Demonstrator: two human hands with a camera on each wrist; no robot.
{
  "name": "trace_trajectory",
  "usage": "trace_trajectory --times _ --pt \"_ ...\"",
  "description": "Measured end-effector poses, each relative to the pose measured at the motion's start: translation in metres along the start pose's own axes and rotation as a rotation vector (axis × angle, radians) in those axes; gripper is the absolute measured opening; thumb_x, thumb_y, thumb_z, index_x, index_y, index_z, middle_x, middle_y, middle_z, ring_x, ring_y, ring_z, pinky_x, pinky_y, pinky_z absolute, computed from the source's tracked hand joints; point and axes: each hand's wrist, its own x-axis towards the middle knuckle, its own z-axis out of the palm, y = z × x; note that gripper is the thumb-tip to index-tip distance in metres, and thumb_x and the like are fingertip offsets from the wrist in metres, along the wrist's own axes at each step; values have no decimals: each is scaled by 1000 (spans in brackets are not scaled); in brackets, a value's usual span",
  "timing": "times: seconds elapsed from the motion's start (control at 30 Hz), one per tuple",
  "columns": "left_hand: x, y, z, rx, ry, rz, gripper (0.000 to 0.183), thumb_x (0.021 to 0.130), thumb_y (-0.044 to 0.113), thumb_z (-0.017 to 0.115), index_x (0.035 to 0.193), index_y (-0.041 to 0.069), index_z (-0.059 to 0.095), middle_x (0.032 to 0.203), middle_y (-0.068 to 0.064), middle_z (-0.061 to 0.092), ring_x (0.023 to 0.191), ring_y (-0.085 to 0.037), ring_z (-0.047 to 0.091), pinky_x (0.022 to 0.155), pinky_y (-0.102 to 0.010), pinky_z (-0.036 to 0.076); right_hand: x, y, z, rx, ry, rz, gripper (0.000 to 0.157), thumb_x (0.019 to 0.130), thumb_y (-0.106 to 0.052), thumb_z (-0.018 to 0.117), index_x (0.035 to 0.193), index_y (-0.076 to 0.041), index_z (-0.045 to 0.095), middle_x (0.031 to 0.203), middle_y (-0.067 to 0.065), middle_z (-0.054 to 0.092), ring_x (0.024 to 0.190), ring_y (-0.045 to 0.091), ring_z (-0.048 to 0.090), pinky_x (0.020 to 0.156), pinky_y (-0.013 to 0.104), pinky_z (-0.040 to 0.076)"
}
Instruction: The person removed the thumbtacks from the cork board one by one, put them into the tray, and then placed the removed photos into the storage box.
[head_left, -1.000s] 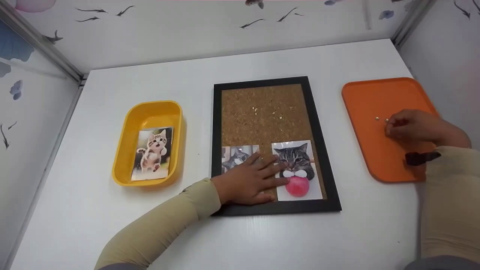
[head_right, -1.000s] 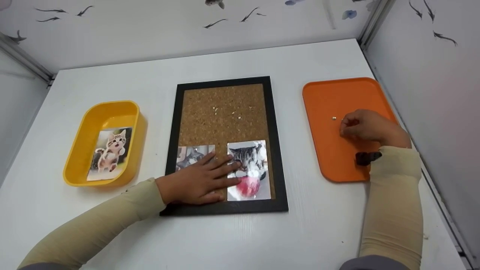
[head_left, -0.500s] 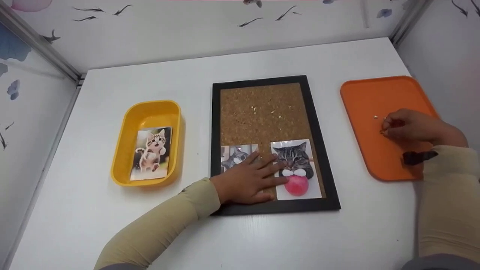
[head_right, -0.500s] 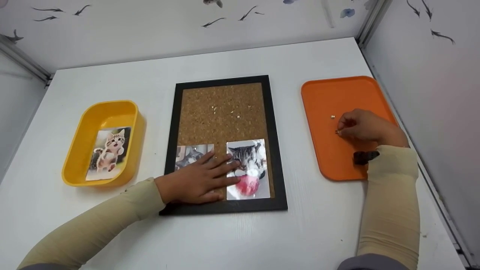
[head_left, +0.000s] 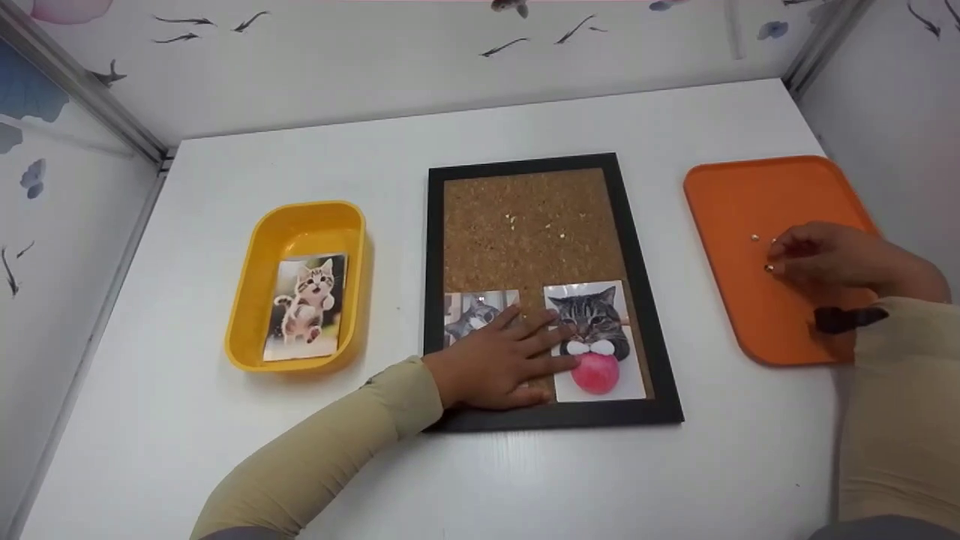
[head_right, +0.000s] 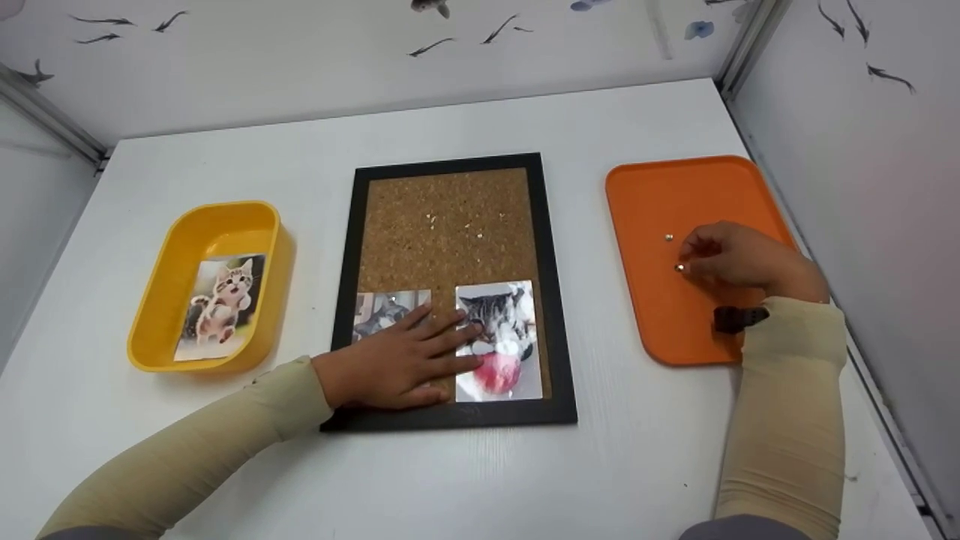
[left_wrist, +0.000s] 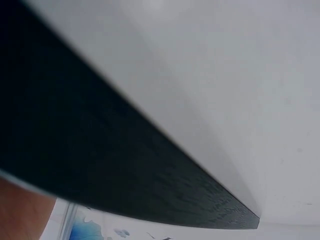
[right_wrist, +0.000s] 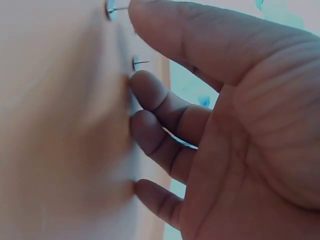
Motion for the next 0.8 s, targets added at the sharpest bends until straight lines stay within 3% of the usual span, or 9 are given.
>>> trace_trajectory --times 0.27,0.4,0.57,0.8 --pt "1 -1 -1 2 0 0 63 101 63 11 159 39 11 167 4 -2 152 -25 -5 119 -55 1 -2 -11 -2 -71 12 -20 24 98 -10 60 120 1 59 121 18 59 105 26 51 75 21 48" --pt "0 0 0 11 4 1 62 102 62 12 159 38 12 167 4 -1 152 -25 -5 119 -55 2 -7 -22 -4 -134 21 -43 27 100 -14 59 122 2 56 127 22 54 112 38 48 80 33 48" --pt "1 0 0 11 -6 -2 62 102 62 11 159 39 11 167 4 -2 152 -25 -6 119 -55 1 -13 -42 -2 -157 29 -87 35 99 -18 62 127 1 53 134 23 49 119 42 45 90 55 44" --pt "1 0 0 10 -13 -7 62 101 62 10 159 40 9 167 4 -2 152 -25 -7 119 -54 0 -16 -75 12 -197 42 -129 43 97 -19 66 132 1 51 133 22 50 119 41 46 93 60 43"
